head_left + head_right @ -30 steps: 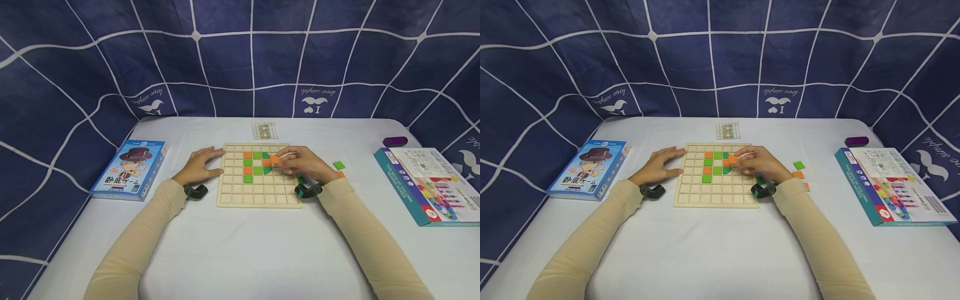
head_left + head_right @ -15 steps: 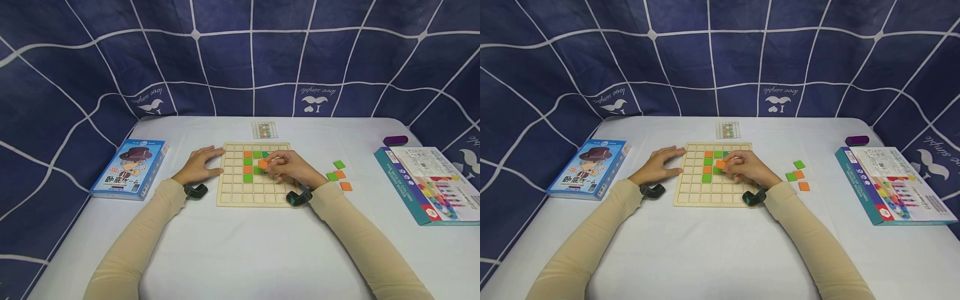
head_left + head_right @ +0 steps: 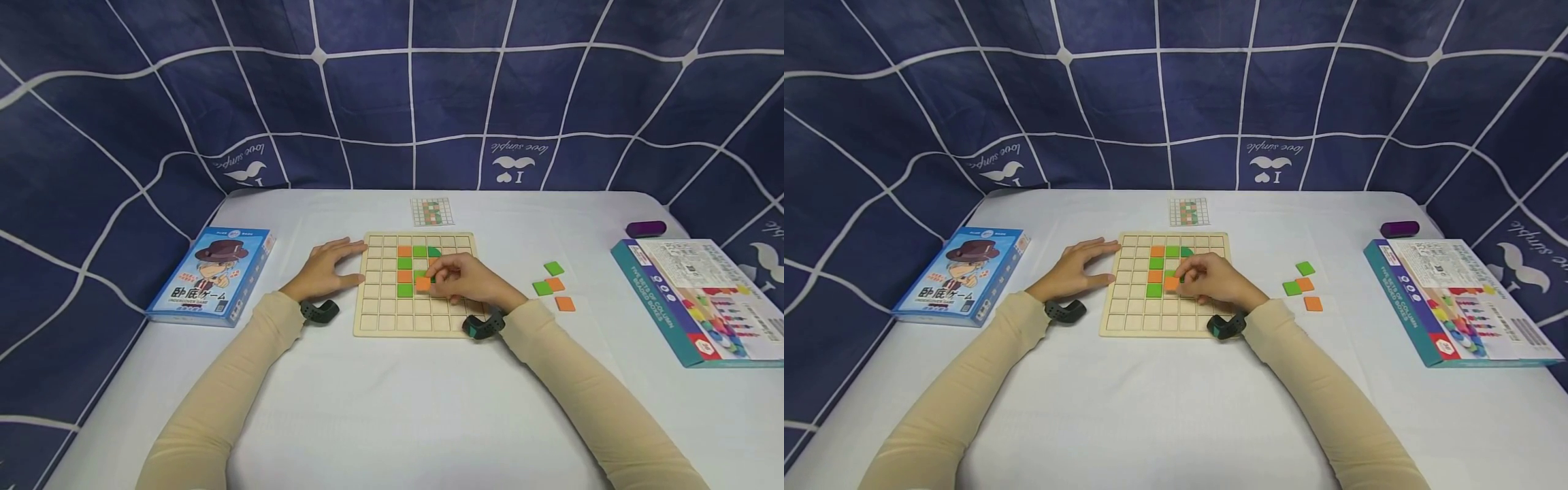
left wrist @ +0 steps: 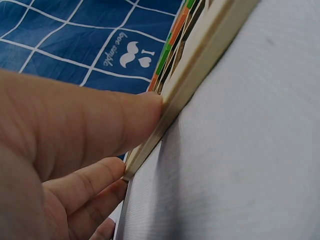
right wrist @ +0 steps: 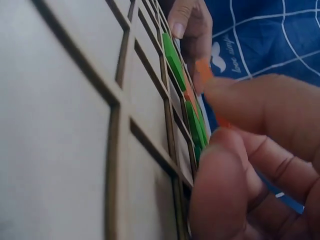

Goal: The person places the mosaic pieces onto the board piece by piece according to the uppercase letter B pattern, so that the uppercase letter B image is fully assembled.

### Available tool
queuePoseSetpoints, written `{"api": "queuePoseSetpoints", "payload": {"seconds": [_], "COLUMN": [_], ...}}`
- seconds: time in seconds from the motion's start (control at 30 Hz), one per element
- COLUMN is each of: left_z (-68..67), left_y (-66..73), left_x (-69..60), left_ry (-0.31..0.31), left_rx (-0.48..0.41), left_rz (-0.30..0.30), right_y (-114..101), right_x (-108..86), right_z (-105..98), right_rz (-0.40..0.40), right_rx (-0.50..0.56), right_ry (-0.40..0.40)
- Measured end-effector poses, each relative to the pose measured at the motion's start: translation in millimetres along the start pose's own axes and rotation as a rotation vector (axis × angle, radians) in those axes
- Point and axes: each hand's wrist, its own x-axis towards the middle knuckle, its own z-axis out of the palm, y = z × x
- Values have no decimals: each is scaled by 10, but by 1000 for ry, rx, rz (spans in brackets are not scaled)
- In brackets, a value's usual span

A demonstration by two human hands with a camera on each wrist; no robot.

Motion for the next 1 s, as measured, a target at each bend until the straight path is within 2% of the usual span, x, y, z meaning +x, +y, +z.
{"api": "queuePoseSetpoints", "payload": {"seconds": [0.2,0.37,0.7,1.0], "left_z": [-12,-13,-7,-10], "left_y": [9,9,5,9], "left_x": [-19,-19,-12,-19], "left_ry": [5,7,7,13], "left_rx": [-19,-15,-15,-14], "left_rz": [23,25,21,25], "right_y": [-56,-59,-58,-58], "right_x": [-16,-9,-14,-54], "right_z": [40,50,40,-101], "right_rz": [-32,-36,-34,-30], "right_rx": [-142,-176,-182,-76], "right_ry": [-7,2,-5,-52]}}
